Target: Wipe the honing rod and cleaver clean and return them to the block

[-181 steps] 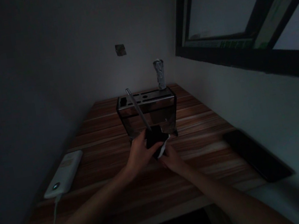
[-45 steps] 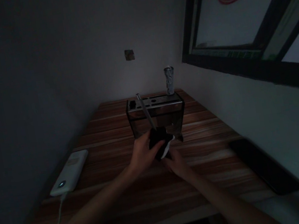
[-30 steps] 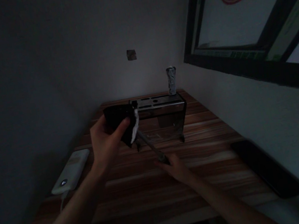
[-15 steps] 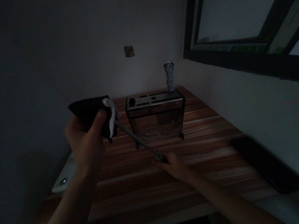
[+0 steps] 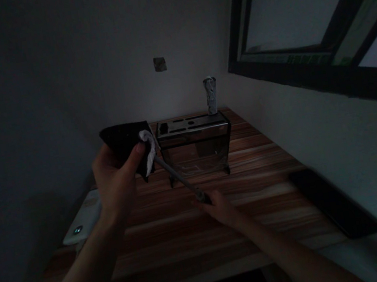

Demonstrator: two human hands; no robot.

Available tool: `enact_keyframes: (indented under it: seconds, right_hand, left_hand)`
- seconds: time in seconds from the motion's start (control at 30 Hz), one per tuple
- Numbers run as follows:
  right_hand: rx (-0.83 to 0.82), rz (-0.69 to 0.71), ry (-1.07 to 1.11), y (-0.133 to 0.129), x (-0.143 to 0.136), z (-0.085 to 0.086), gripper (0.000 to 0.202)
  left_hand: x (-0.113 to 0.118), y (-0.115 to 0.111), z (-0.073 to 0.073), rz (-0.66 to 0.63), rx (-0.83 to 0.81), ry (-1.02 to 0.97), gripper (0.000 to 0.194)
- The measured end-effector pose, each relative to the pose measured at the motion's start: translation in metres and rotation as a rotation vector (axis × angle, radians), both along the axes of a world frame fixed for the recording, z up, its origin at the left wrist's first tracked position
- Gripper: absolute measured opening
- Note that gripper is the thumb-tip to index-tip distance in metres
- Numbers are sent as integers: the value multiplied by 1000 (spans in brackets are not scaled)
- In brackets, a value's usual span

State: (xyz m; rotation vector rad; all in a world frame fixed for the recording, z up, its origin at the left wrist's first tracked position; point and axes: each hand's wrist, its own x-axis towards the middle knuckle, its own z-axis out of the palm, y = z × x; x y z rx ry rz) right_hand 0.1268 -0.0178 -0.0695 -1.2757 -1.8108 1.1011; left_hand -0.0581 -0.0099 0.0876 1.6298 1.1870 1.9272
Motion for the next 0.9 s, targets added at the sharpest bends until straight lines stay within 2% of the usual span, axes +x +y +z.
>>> enact_keyframes:
  seconds: [0.17, 0.53, 0.8, 0.9]
  right_hand:
    - [-33, -12, 23, -1, 1, 0, 39]
    - [-106, -23, 171, 1, 2, -5, 35]
    - [-116, -60, 283, 5, 5, -17, 20]
    - [-120, -107, 317, 5, 6, -19, 20]
  left_hand:
    - [8, -1, -5, -57, -25, 63, 26]
    - [33, 0, -31, -204, -173, 282, 27]
    - [50, 2, -64, -287, -269, 532, 30]
    - [55, 2, -76, -307, -284, 609, 32]
